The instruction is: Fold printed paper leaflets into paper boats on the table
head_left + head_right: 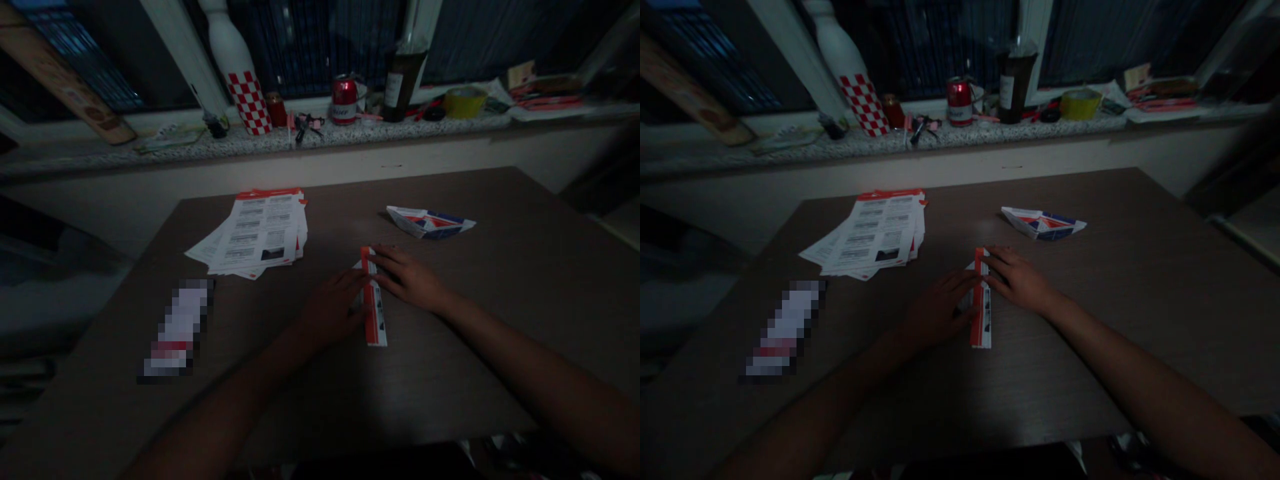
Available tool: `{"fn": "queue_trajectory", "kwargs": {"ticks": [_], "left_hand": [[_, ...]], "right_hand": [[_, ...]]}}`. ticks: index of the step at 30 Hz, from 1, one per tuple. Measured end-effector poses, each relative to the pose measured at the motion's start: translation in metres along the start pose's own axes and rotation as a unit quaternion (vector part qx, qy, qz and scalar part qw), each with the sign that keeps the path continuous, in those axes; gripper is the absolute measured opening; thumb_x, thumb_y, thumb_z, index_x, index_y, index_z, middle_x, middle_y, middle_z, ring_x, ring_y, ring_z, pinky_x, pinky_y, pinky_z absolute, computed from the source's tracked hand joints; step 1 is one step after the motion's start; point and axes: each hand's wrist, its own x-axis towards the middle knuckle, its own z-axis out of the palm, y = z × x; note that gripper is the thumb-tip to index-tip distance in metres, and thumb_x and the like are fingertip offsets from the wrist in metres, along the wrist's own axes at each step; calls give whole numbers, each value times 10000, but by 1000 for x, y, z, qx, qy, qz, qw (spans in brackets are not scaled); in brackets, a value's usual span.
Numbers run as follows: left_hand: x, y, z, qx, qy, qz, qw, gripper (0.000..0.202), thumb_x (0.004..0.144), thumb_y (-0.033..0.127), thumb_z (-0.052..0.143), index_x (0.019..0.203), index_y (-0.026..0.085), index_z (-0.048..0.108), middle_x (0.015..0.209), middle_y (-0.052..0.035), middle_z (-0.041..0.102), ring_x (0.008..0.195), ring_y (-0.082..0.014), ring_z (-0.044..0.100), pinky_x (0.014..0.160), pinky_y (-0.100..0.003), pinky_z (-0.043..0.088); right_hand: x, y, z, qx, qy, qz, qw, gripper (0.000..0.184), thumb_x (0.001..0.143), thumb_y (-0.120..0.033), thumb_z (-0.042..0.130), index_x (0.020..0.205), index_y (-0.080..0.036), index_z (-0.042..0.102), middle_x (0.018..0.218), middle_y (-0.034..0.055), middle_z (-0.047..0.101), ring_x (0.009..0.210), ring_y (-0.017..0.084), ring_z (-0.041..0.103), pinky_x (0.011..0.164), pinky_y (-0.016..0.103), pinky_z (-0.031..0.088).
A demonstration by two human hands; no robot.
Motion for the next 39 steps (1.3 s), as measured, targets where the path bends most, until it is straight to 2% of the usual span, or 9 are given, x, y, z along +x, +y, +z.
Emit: {"fn": "queue_trajectory", "kwargs": {"ticks": [6, 11, 13, 18, 21, 25, 32, 39], "left_hand": [[-1, -6, -2, 29, 26, -37, 999, 514, 1050, 449, 583, 1499, 202, 537, 1590, -98, 542, 1468, -283, 498, 1256, -469, 396], [-1, -5, -2, 33, 29, -41, 998, 542, 1006, 410, 640, 1496, 205, 531, 1570, -89, 560, 1452, -285, 511, 1243, -470, 410], [-1, -5, -2, 33, 29, -43, 998, 540, 996, 389, 648, 1493, 210, 533, 1568, -86, 562, 1449, -286, 513, 1239, -468, 414], [-3, -5, -3, 26, 22, -41, 999, 580, 993, 435, 661, 1506, 203, 524, 1582, -99, 548, 1469, -295, 496, 1249, -476, 405], [-4, -5, -4, 25, 14, -41, 999, 657, 969, 490, 694, 1524, 189, 511, 1601, -118, 526, 1481, -313, 483, 1255, -488, 401], [-5, -5, -4, 23, 15, -43, 999, 656, 975, 517, 681, 1526, 206, 510, 1616, -118, 510, 1497, -314, 470, 1255, -496, 400], [-5, -4, -5, 23, 9, -45, 999, 646, 988, 523, 651, 1535, 216, 497, 1631, -116, 495, 1499, -313, 471, 1249, -497, 409], [-6, -5, -5, 18, 6, -39, 999, 669, 1007, 540, 612, 1572, 217, 455, 1645, -111, 481, 1517, -305, 451, 1260, -490, 396]], "right_hand": [[-7, -15, -5, 21, -28, 7, 999, 634, 1046, -465, 603, 1629, -268, 447, 1694, 135, 426, 1547, 356, 428, 1237, 607, 420], [-14, -28, -2, -3, -59, 6, 998, 917, 935, -560, 732, 1679, -193, 341, 1711, 199, 372, 1569, 398, 374, 1282, 657, 296], [-15, -31, -1, -12, -67, 6, 998, 976, 917, -570, 747, 1694, -180, 302, 1718, 209, 353, 1578, 403, 354, 1290, 654, 275], [-17, -31, 2, -18, -62, -5, 998, 1020, 925, -566, 736, 1721, -207, 209, 1737, 207, 308, 1589, 418, 322, 1278, 681, 272], [-18, -30, 3, -19, -63, -6, 998, 1026, 929, -576, 729, 1724, -210, 192, 1741, 204, 299, 1593, 414, 315, 1284, 674, 261], [-18, -29, 3, -16, -67, -10, 998, 1031, 926, -588, 728, 1725, -220, 189, 1742, 198, 302, 1596, 413, 308, 1281, 685, 257], [-18, -30, 1, -16, -62, -11, 998, 1031, 916, -592, 738, 1719, -209, 219, 1733, 206, 319, 1591, 406, 324, 1286, 669, 260], [-14, -28, -3, -22, -77, -7, 997, 972, 915, -656, 707, 1689, -215, 318, 1720, 170, 371, 1578, 395, 353, 1279, 645, 294]]}}
